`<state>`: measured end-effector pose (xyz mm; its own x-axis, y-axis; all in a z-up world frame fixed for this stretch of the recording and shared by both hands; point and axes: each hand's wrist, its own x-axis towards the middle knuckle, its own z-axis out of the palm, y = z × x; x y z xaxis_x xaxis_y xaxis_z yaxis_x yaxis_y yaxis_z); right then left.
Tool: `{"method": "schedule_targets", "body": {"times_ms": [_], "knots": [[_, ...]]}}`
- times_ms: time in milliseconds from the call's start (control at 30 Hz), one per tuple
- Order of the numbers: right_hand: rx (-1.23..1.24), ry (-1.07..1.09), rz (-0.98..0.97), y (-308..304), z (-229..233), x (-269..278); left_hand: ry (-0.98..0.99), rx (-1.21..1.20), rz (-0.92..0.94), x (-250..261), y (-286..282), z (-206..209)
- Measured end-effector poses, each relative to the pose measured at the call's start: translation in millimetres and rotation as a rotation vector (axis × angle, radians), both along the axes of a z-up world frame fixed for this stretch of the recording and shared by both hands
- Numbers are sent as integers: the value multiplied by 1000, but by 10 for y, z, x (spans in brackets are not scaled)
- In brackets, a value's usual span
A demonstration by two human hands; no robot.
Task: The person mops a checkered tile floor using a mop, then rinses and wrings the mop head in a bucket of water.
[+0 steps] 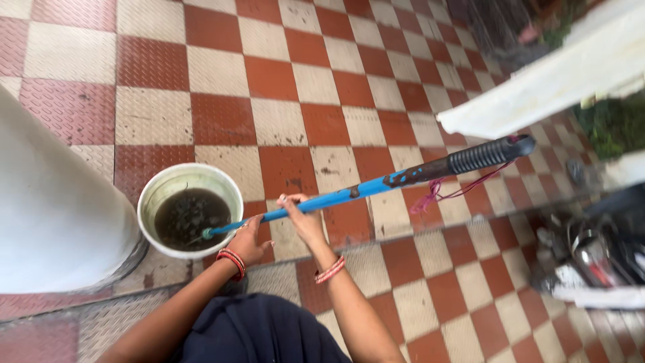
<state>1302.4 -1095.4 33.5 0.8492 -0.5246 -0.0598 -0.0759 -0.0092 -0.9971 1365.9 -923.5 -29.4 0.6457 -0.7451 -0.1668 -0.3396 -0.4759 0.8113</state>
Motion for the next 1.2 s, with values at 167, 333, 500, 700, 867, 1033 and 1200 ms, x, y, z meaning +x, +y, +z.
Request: {"method": "schedule_targets", "body": {"times_ms": [167, 333, 500, 700, 867, 1033, 1200], "knots": [[-133, 100, 150, -180, 200, 129, -28, 55, 156, 228, -451, -67], [-82, 52, 208, -457, 101, 51, 39, 101, 288, 361, -648, -24], [-61, 224, 339, -899, -89, -121, 1, 40, 499, 665, -612, 92], [-17, 262, 535, -1304, 39, -53, -163, -372, 917, 1192, -422, 1165], [2, 258, 612, -1606, 354, -207, -136, -578, 1004, 1371, -310, 2276], [39, 332, 567, -1964, 145, -347, -625, -694, 990, 1335, -47, 2888], [4, 432, 613, -2210, -364, -493, -513, -505, 1001, 1290, 58, 2807]]}}
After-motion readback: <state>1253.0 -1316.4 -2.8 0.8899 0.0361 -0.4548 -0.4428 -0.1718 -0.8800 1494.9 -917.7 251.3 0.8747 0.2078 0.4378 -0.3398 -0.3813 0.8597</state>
